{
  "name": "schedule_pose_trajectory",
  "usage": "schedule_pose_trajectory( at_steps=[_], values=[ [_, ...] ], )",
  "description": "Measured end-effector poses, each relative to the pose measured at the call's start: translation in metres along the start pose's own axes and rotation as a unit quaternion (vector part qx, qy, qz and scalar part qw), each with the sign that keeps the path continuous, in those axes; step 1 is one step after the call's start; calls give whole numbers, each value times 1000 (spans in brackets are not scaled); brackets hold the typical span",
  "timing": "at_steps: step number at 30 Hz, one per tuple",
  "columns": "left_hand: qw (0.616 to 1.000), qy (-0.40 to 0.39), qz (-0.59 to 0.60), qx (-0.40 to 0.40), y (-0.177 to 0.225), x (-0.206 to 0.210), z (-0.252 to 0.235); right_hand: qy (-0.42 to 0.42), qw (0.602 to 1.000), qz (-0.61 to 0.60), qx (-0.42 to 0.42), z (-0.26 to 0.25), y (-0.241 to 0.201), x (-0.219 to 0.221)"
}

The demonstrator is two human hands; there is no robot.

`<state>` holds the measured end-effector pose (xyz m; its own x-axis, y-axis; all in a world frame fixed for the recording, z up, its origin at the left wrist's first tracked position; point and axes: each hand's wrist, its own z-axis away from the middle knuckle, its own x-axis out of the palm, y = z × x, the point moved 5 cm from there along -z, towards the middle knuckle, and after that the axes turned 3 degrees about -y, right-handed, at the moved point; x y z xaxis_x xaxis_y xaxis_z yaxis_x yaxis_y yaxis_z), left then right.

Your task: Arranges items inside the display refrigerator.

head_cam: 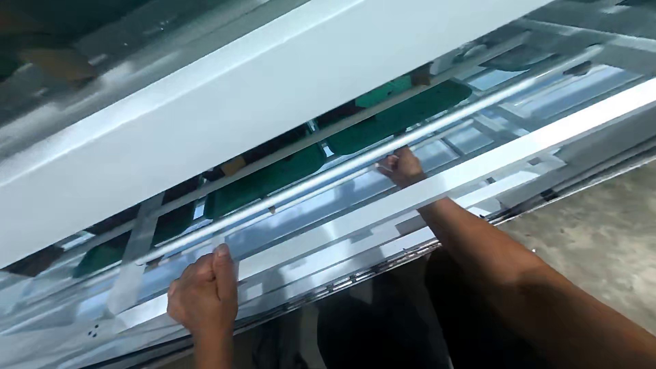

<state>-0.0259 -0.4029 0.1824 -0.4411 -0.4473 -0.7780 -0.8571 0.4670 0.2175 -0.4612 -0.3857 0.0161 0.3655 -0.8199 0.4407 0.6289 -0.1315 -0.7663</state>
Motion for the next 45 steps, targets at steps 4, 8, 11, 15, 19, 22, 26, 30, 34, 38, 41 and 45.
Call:
schedule_pose_trajectory(
  at_steps=[4,8,11,15,19,22,26,30,34,38,41,45],
  values=[
    [1000,16,-17,0,1,1,1,89,990,78,-78,-20,-24,-29],
    [1000,3,-25,8,4,0,1,66,985,122,-106,-45,-41,-28],
    [1000,7,-27,11,4,0,0,19,988,130,-85,-62,-47,-19],
    [1000,6,-28,2,2,0,2,-23,987,120,-99,-81,-44,-8],
    [1000,9,-27,-2,1,2,2,-9,989,121,-85,-86,-40,-7],
    [1000,8,-27,-3,0,2,2,18,992,100,-80,-77,-30,-11],
    [1000,1,-25,0,-3,3,2,-7,997,-6,-82,-84,-35,-17],
    [1000,9,-25,-3,-3,3,3,-98,994,-41,-35,-92,-36,2],
    [999,13,-31,-8,-2,2,2,-92,992,-63,-55,-85,-39,7],
    [1000,8,-25,-2,-1,1,1,-56,989,-32,-135,-62,-48,-20],
    [1000,17,-24,3,2,1,1,-1,989,82,-122,-23,-62,-54],
    [999,1,-32,1,6,-3,1,-19,992,65,-106,47,-56,-108]
  ],
)
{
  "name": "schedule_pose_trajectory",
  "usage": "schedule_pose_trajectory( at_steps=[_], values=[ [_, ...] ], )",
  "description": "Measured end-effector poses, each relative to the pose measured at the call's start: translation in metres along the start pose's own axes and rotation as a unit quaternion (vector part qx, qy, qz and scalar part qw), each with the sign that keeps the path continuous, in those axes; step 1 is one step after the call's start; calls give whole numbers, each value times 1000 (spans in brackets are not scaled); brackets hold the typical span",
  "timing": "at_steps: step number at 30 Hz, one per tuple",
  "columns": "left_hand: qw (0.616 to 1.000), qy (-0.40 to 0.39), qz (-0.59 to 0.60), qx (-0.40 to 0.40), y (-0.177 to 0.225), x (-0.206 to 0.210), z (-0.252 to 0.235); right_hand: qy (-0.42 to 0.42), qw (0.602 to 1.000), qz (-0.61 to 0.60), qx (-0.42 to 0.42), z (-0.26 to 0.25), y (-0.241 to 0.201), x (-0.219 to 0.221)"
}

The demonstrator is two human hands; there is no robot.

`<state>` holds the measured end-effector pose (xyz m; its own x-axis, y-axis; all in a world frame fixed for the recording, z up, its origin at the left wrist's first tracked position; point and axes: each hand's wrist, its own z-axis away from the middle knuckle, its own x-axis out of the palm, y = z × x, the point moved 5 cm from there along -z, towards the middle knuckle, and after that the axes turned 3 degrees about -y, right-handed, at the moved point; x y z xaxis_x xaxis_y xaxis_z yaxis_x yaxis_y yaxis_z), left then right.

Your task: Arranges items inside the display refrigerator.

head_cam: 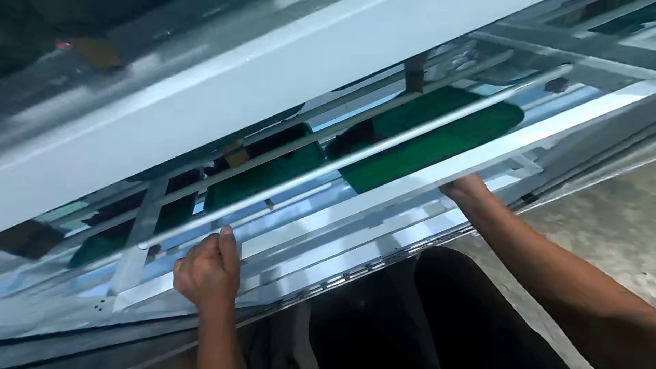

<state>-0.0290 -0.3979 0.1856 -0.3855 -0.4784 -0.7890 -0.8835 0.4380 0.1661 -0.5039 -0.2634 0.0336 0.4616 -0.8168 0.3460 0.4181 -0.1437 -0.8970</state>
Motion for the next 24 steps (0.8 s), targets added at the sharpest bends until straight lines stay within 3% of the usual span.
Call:
schedule_pose_trajectory(
  at_steps=[4,9,16,24],
  values=[
    [1000,-23,-15,7,4,-3,0,34,997,-43,57,63,12,-44],
    [991,-124,35,-33,0,-3,3,21,997,-43,68,150,26,-102],
    [988,-135,59,-41,-4,-4,4,43,995,-49,82,263,29,-188],
    [981,-155,93,-69,3,-14,7,84,990,-62,90,322,40,-255]
  ],
)
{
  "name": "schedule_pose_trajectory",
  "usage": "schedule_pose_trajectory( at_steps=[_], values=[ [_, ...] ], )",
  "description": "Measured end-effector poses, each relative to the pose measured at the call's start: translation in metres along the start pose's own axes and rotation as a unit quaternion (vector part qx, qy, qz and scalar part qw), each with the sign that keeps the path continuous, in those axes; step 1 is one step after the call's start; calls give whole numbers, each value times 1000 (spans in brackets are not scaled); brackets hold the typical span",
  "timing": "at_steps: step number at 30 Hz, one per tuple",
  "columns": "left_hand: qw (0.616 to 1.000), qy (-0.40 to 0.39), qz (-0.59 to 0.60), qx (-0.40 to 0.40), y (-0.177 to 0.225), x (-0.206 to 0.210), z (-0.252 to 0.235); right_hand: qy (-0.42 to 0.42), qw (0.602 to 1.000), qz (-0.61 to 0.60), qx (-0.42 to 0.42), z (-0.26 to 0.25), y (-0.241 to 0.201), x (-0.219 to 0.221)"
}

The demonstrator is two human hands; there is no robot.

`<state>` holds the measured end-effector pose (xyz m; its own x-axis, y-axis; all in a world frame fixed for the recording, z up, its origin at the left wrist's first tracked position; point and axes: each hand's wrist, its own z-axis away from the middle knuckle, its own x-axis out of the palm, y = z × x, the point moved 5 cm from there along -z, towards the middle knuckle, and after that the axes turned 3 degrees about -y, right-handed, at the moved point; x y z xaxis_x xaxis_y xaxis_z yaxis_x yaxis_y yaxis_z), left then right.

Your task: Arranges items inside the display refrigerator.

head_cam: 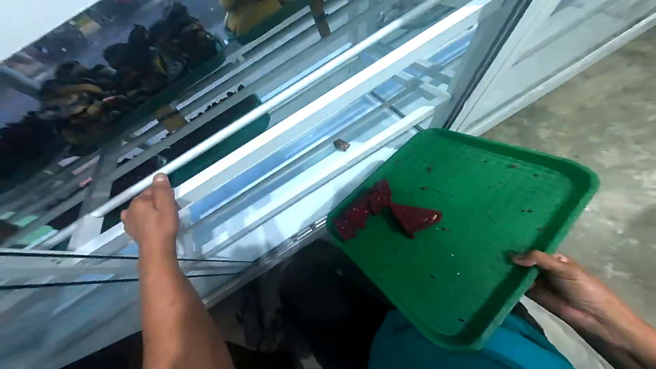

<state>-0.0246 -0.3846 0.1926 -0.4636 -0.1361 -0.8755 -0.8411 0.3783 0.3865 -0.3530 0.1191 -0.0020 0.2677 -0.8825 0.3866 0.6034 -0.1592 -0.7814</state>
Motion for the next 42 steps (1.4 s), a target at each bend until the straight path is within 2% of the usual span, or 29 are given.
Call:
schedule_pose_trajectory(
  at_steps=[6,14,18,24,27,34,38,40,41,42],
  values=[
    [1000,-5,-6,-8,0,0,-1,48,998,0,43,-25,24,3],
    [1000,10,-11,18,2,0,0,10,992,69,110,-117,52,56],
    [1000,11,-15,9,3,0,0,-9,987,80,140,-156,74,93],
    [996,63,-22,63,-1,5,-1,-24,971,98,217,-180,117,164],
    [993,84,-30,73,-3,8,-3,-20,972,87,216,-198,150,194],
    [984,132,-61,98,-3,12,-6,-42,962,149,226,-238,207,264],
    [985,116,-62,111,-5,9,-5,-86,958,145,231,-257,217,301],
    [990,85,-47,102,-11,5,-7,-128,938,199,253,-257,213,302],
    [992,78,-40,87,-15,2,-8,-164,910,276,264,-250,209,298],
    [994,78,-42,65,-21,-1,-10,-232,860,358,282,-237,203,295]
  ],
)
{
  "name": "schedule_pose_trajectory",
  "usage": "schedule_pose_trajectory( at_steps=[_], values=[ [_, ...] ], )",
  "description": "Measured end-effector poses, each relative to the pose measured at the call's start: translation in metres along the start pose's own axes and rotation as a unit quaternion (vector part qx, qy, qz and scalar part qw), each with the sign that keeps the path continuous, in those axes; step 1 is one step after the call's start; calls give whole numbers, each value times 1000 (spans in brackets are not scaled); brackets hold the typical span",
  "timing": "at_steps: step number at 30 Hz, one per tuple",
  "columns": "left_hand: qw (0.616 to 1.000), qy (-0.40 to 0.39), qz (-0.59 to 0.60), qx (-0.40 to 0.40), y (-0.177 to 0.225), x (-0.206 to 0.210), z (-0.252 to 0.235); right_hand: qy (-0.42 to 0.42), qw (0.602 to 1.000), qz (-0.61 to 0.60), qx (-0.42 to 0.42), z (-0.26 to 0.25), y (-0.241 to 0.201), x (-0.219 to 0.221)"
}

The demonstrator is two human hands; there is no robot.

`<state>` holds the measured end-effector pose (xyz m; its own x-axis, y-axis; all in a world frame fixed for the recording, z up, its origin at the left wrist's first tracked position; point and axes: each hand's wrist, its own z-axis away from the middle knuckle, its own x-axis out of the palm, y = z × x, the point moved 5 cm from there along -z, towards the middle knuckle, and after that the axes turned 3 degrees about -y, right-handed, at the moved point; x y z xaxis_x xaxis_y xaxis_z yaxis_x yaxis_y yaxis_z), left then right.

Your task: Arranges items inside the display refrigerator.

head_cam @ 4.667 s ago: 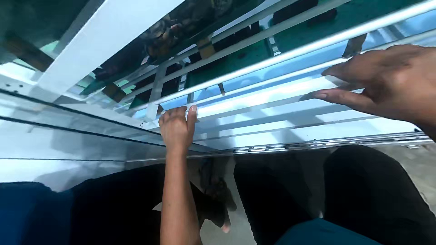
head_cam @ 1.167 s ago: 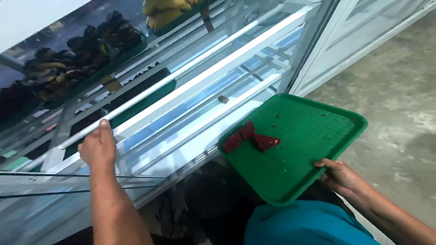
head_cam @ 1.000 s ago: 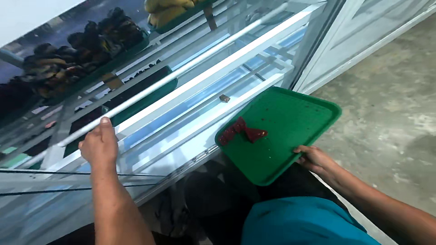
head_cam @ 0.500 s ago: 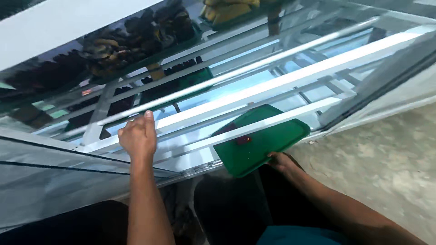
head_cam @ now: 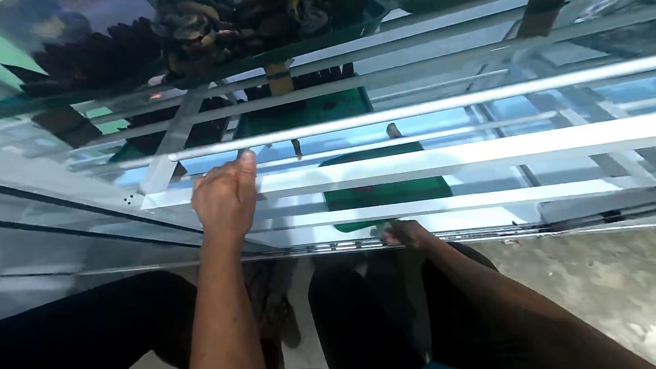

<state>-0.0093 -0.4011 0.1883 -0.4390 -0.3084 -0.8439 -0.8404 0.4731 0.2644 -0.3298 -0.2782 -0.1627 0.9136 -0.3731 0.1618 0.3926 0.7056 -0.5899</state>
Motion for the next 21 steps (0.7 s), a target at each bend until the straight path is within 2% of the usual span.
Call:
schedule_pose_trajectory(
  at_steps=[1,3,5,6,7,9,10,11,13,15,21],
  values=[
    [1000,11,-7,-20,-6,-2,-1,-74,991,105,19,18,2,7],
    [998,49,-26,-32,-14,-1,-2,-240,939,247,20,68,-8,39],
    [997,66,-37,-31,-14,1,-2,-331,888,309,-81,115,-39,86],
    [996,71,-32,-32,-14,2,-1,-322,875,325,-159,127,-63,110],
    [996,74,-26,-33,-13,2,-1,-274,866,342,-241,128,-90,132],
    [997,70,-18,-30,-13,1,-2,-103,827,382,-399,100,-137,168],
    [997,70,-19,-26,-13,1,-2,-48,804,396,-442,76,-154,183],
    [997,71,-20,-22,-14,2,-1,-18,801,381,-462,48,-170,197],
    [997,70,-18,-14,-16,3,0,48,842,360,-399,16,-196,224],
    [997,76,-16,-9,-18,4,-1,84,882,315,-339,14,-207,241],
    [995,97,-7,-3,-20,7,0,100,921,171,-337,-20,-213,274]
  ],
)
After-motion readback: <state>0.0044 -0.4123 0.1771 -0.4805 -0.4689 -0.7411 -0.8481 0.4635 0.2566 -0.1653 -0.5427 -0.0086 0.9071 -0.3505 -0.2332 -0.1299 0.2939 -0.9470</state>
